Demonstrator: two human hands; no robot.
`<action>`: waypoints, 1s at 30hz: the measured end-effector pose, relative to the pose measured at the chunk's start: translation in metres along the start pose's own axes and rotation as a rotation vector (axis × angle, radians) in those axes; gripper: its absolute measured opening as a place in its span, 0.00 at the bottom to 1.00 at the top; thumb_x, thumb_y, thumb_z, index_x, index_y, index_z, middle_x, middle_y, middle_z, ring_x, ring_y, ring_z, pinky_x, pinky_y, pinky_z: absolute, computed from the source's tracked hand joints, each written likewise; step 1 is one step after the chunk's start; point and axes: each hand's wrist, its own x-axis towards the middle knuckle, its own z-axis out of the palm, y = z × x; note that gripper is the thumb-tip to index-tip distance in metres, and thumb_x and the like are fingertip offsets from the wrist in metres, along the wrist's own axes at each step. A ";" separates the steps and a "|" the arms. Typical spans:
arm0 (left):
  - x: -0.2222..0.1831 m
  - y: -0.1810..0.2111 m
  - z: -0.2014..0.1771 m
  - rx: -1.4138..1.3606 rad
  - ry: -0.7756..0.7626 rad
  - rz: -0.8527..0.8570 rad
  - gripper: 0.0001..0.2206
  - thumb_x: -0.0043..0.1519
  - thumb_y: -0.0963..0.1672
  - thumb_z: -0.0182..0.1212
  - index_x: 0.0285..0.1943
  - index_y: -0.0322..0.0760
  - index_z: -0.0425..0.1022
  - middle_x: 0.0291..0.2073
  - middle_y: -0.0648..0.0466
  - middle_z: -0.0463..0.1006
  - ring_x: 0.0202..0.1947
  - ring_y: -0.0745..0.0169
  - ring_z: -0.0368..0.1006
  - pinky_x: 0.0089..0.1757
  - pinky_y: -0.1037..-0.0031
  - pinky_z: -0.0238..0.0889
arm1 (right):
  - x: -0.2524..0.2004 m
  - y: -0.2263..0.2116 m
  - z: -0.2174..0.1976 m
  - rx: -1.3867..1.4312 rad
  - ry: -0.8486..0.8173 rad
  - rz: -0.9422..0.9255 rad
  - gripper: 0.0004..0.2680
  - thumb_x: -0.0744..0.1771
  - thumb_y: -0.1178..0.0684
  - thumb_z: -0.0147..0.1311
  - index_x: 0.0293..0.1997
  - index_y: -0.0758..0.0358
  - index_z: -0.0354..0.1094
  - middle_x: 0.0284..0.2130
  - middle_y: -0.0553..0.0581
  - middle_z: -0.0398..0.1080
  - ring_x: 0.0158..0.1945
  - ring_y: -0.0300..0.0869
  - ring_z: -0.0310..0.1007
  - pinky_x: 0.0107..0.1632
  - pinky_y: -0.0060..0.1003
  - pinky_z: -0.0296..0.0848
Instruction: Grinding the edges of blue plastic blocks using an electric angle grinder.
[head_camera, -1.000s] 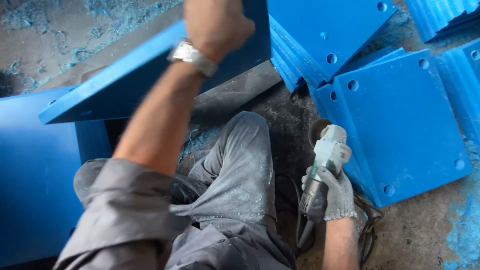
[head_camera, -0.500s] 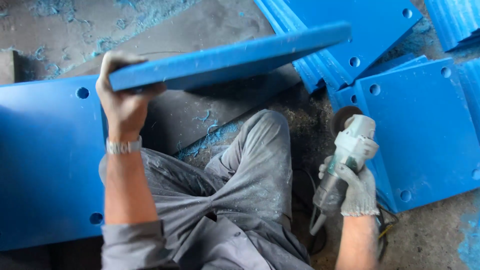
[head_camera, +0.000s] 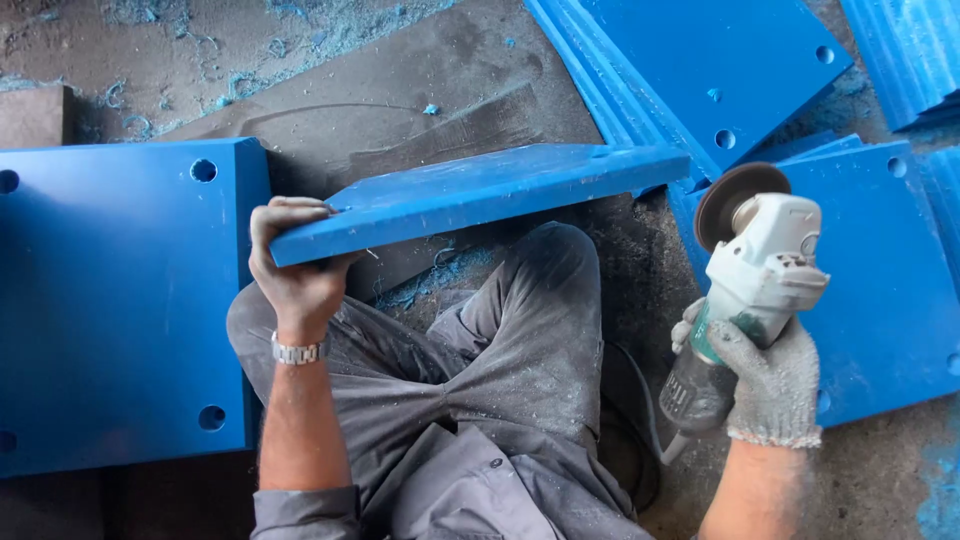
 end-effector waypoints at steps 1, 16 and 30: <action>-0.004 0.001 0.001 0.011 0.003 0.009 0.26 0.50 0.33 0.79 0.51 0.35 0.66 0.47 0.49 0.76 0.47 0.59 0.75 0.53 0.69 0.72 | -0.001 -0.004 0.002 -0.016 -0.011 -0.015 0.28 0.61 0.60 0.63 0.69 0.72 0.57 0.39 0.64 0.72 0.38 0.51 0.76 0.43 0.47 0.78; -0.005 -0.001 0.018 0.031 -0.002 0.033 0.23 0.58 0.36 0.81 0.51 0.33 0.65 0.46 0.49 0.75 0.47 0.60 0.74 0.53 0.71 0.70 | 0.021 -0.036 0.010 -0.238 0.008 0.018 0.20 0.61 0.65 0.59 0.60 0.71 0.61 0.37 0.61 0.74 0.36 0.45 0.79 0.41 0.41 0.81; -0.028 -0.008 0.013 0.078 -0.038 0.025 0.24 0.57 0.38 0.82 0.53 0.34 0.67 0.48 0.49 0.77 0.52 0.60 0.76 0.58 0.68 0.71 | 0.065 -0.050 -0.006 -0.639 0.003 0.079 0.21 0.59 0.57 0.67 0.56 0.71 0.66 0.39 0.62 0.78 0.38 0.44 0.83 0.41 0.38 0.82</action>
